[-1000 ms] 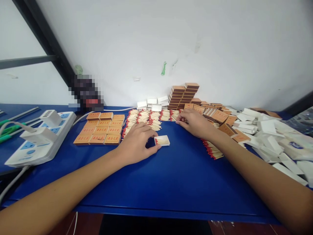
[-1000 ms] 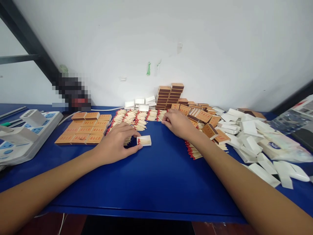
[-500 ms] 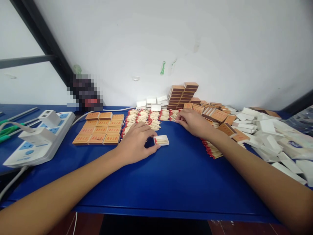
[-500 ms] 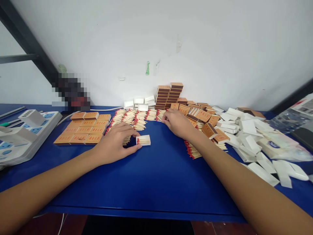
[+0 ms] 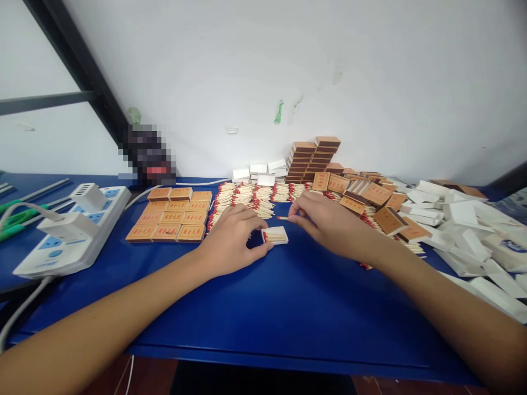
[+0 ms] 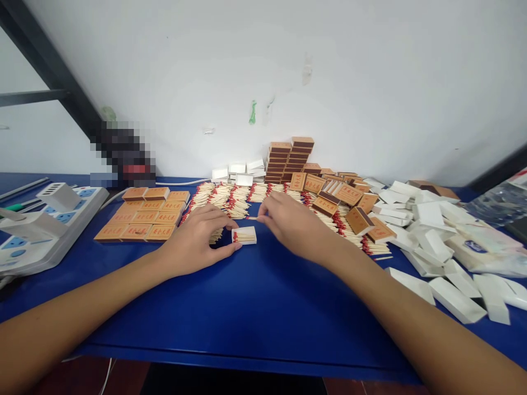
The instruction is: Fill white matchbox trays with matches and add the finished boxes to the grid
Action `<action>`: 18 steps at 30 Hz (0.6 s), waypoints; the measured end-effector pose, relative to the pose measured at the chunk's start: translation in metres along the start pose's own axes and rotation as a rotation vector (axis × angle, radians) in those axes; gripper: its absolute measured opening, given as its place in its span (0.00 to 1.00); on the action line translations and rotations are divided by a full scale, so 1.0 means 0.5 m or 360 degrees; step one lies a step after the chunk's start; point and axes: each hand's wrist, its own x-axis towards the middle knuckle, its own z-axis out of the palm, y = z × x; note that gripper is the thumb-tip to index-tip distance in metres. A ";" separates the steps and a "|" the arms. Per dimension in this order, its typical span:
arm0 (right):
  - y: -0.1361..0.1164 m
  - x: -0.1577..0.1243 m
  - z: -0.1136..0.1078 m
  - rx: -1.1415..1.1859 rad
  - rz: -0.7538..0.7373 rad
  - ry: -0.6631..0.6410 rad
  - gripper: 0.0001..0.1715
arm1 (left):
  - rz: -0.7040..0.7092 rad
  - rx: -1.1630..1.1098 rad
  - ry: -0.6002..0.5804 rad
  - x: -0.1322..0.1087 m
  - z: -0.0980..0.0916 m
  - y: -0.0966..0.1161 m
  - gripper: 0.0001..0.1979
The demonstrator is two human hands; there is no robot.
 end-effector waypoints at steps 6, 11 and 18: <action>-0.059 -0.008 0.031 -0.0030 -0.0083 0.0015 0.08 | 0.0035 0.0003 0.0026 0.001 -0.002 -0.001 0.12; -0.065 -0.013 0.042 -0.0038 -0.0107 0.0016 0.08 | 0.0029 -0.0008 0.0028 0.001 -0.001 -0.001 0.11; -0.029 0.003 0.032 0.0132 0.0060 0.0095 0.06 | 0.0032 -0.0022 0.0019 0.001 -0.002 0.001 0.12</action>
